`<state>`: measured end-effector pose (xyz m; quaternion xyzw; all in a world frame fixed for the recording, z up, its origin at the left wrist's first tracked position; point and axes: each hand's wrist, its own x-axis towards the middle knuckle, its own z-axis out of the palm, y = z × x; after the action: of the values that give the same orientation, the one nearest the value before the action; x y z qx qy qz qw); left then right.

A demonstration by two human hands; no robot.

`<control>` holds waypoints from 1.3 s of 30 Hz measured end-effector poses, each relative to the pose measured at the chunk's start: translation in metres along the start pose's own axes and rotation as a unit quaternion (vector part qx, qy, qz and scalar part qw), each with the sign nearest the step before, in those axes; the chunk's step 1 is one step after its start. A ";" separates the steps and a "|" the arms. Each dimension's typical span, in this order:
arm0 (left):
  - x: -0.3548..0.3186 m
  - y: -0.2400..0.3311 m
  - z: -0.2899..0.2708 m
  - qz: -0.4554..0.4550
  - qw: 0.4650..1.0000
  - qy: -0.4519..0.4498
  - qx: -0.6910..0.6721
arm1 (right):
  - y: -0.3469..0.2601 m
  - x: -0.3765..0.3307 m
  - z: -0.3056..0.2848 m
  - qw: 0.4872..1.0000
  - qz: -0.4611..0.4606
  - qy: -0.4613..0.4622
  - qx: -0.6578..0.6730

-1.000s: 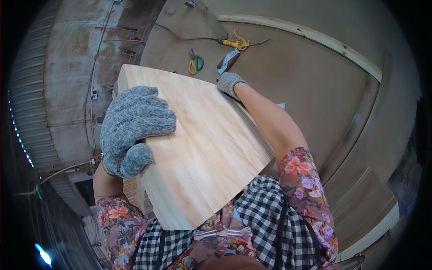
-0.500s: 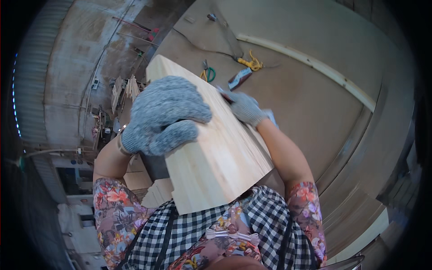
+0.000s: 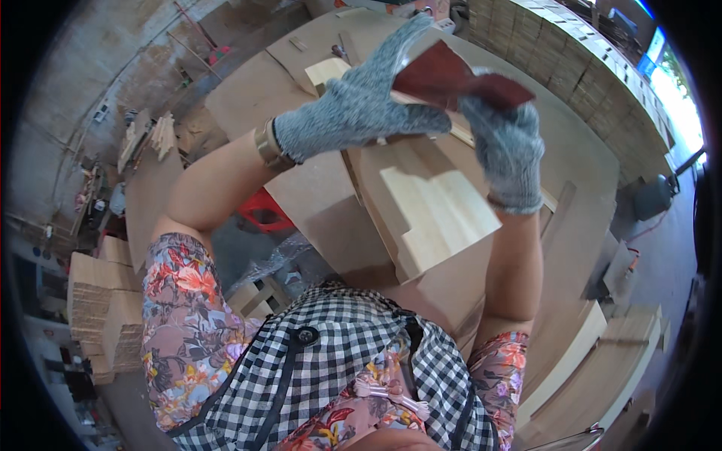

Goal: The worker is sanding and assembling various wood furniture components on a workbench in a factory environment.

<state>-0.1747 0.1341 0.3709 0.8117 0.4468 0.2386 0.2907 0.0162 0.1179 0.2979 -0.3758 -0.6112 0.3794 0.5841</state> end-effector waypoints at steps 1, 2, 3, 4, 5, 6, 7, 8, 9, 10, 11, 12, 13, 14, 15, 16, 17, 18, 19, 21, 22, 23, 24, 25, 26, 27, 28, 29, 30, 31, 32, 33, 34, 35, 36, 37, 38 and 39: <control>0.006 0.006 0.002 -0.009 0.999 -0.015 0.042 | -0.001 0.000 -0.007 1.000 0.010 0.003 -0.006; 0.016 0.000 0.008 -0.036 0.998 -0.059 -0.009 | 0.004 0.001 -0.019 0.995 -0.016 -0.020 -0.096; 0.019 0.001 0.013 -0.036 0.997 -0.063 -0.016 | 0.006 0.000 -0.033 0.981 -0.042 -0.045 -0.186; 0.022 0.012 0.013 -0.088 0.989 -0.119 -0.007 | 0.001 0.002 -0.050 0.926 -0.181 -0.088 -0.319; 0.024 0.018 0.013 -0.139 0.975 -0.175 0.005 | -0.006 0.001 -0.060 0.926 -0.181 -0.090 -0.319; 0.018 0.026 0.019 -0.114 0.983 -0.146 -0.002 | -0.017 -0.004 -0.069 0.913 -0.154 -0.113 -0.360; 0.020 0.025 0.023 -0.114 0.983 -0.145 -0.006 | -0.030 -0.008 -0.077 0.896 -0.127 -0.136 -0.403; 0.021 0.021 0.032 -0.097 0.988 -0.106 0.053 | -0.038 -0.012 -0.084 0.860 -0.118 -0.128 -0.479; 0.022 0.018 0.039 -0.081 0.988 -0.066 0.112 | -0.045 -0.013 -0.091 0.819 -0.111 -0.120 -0.551; 0.023 0.022 0.041 -0.112 0.982 -0.073 0.130 | -0.060 -0.009 -0.097 0.836 -0.005 -0.214 -0.506; 0.018 0.020 0.044 -0.125 0.981 -0.073 0.127 | -0.073 0.001 -0.091 0.836 -0.004 -0.226 -0.499; 0.012 0.015 0.043 -0.024 0.977 -0.034 0.210 | -0.087 0.013 -0.074 0.839 0.136 -0.339 -0.405; 0.010 0.014 0.040 0.083 0.956 0.001 0.282 | -0.098 0.022 -0.065 0.800 0.278 -0.436 -0.304; 0.017 0.015 0.036 0.118 0.956 -0.009 0.267 | -0.092 0.010 -0.061 0.827 0.164 -0.384 -0.376; 0.023 0.011 0.036 0.121 0.961 -0.009 0.247 | -0.094 0.009 -0.060 0.818 0.179 -0.386 -0.387; 0.021 -0.005 0.052 0.174 0.965 0.023 0.195 | -0.094 -0.001 -0.049 0.793 0.197 -0.381 -0.433; 0.007 -0.029 0.092 0.211 0.963 0.078 0.149 | -0.070 -0.025 -0.043 0.759 0.195 -0.391 -0.483; -0.015 -0.060 0.135 0.206 0.964 0.069 0.154 | -0.041 -0.056 -0.026 0.722 0.239 -0.418 -0.497; -0.033 -0.090 0.179 0.225 0.965 0.072 0.118 | -0.007 -0.102 -0.020 0.703 0.266 -0.407 -0.519; -0.029 -0.099 0.206 0.100 0.871 0.146 0.458 | 0.000 -0.147 -0.024 0.648 0.302 -0.353 -0.604; -0.019 -0.092 0.165 0.017 0.987 0.106 0.116 | -0.007 -0.152 -0.026 0.649 0.304 -0.328 -0.616; -0.023 -0.095 0.123 -0.069 0.969 0.051 -0.232 | -0.010 -0.160 -0.027 0.641 0.302 -0.332 -0.623; -0.036 -0.107 0.118 -0.014 0.968 0.123 -0.217 | -0.013 -0.167 -0.035 0.677 0.292 -0.302 -0.604; -0.048 -0.119 0.116 0.037 0.961 0.194 -0.193 | -0.016 -0.173 -0.041 0.716 0.279 -0.273 -0.578; -0.046 -0.168 0.132 0.034 0.959 0.207 -0.192 | -0.023 -0.174 -0.043 0.720 0.290 -0.260 -0.574; -0.040 -0.191 0.161 0.057 0.974 0.181 -0.123 | -0.026 -0.176 -0.046 0.719 0.283 -0.268 -0.576; -0.064 -0.189 0.186 0.082 0.984 0.149 -0.055 | -0.030 -0.179 -0.053 0.735 0.296 -0.249 -0.557; -0.103 -0.182 0.207 0.109 0.987 0.114 0.012 | -0.035 -0.185 -0.062 0.750 0.310 -0.226 -0.539; -0.110 -0.210 0.228 0.132 0.984 0.083 0.081 | -0.041 -0.191 -0.065 0.750 0.307 -0.215 -0.545; -0.108 -0.164 0.212 0.180 0.933 0.010 -0.313 | -0.046 -0.198 -0.073 0.745 0.310 -0.212 -0.551; -0.112 -0.143 0.221 0.178 0.934 0.013 -0.310 | -0.048 -0.205 -0.081 0.745 0.324 -0.202 -0.547; -0.118 -0.125 0.230 0.188 0.898 -0.024 -0.397 | -0.056 -0.213 -0.085 0.739 0.343 -0.191 -0.547; -0.121 -0.109 0.241 0.197 0.853 -0.058 -0.480 | -0.061 -0.217 -0.088 0.737 0.348 -0.179 -0.551; -0.121 -0.096 0.255 0.199 0.850 -0.056 -0.485 | -0.065 -0.222 -0.090 0.733 0.349 -0.180 -0.556; -0.121 -0.084 0.269 0.168 0.856 -0.052 -0.486 | -0.068 -0.227 -0.091 0.738 0.381 -0.159 -0.533; -0.122 -0.075 0.275 0.141 0.860 -0.053 -0.487 | -0.073 -0.231 -0.092 0.742 0.413 -0.132 -0.512; -0.133 -0.078 0.271 0.266 0.909 0.045 -0.318 | -0.075 -0.239 -0.093 0.763 0.382 -0.098 -0.512; -0.144 -0.080 0.280 0.270 0.905 0.044 -0.324 | -0.081 -0.240 -0.092 0.759 0.384 -0.094 -0.517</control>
<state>-0.1104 -0.0283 0.0968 0.7508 0.1207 0.4756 0.4423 0.1153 -0.1316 0.2711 -0.7864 -0.5708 0.2315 0.0460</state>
